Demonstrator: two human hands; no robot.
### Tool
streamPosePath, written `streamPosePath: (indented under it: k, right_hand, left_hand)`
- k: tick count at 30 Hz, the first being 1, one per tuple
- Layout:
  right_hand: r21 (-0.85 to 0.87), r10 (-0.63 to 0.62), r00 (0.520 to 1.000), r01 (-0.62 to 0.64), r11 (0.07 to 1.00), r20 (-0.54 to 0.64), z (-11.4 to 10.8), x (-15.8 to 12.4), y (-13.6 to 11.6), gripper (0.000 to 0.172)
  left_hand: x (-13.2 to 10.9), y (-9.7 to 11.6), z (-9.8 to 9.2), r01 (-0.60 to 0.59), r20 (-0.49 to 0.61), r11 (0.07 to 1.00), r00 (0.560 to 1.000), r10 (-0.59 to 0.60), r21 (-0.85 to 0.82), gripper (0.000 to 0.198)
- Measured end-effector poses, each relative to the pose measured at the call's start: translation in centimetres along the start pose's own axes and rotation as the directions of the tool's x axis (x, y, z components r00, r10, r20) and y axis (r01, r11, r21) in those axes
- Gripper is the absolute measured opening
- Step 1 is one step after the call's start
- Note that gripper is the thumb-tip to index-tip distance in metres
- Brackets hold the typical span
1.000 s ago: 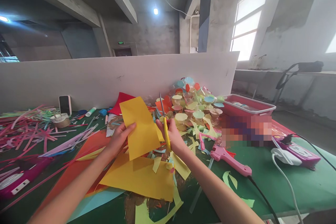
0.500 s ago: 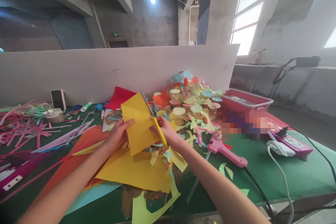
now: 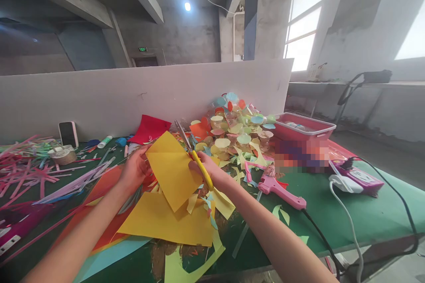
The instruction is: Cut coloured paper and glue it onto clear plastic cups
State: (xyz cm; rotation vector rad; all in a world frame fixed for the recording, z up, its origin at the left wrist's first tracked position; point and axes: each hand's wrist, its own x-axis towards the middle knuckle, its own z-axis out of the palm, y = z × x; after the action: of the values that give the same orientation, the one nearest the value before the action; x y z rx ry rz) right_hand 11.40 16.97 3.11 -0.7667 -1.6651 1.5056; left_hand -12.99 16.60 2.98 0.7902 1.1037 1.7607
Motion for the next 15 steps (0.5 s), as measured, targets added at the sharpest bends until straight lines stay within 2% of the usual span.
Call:
streamPosePath:
  k: [4, 7, 11, 15]
  right_hand:
    - [-0.006, -0.003, 1.000, 0.003, 1.000, 0.002, -0.1, 0.0, 0.0, 0.021]
    - [-0.002, -0.024, 0.999, 0.024, 1.000, 0.035, -0.1, 0.1, 0.2, 0.022]
    - [-0.014, -0.021, 0.999, 0.021, 1.000, 0.028, -0.2, 0.1, 0.5, 0.026]
    - [-0.003, -0.021, 0.999, 0.021, 1.000, 0.050, -0.2, 0.2, 0.6, 0.029]
  left_hand:
    - [0.2, 0.6, -0.2, 0.041, -0.014, 0.999, 0.999, -0.041, -0.004, 0.010]
    - [0.2, 1.0, -0.5, 0.025, -0.021, 0.999, 0.999, -0.024, 0.041, 0.021]
    - [-0.1, 1.5, -0.8, 0.020, 0.040, 0.977, 0.999, -0.029, 0.214, 0.037]
    - [-1.3, 1.6, -0.5, 0.064, 0.128, 0.921, 0.984, -0.122, 0.385, 0.034]
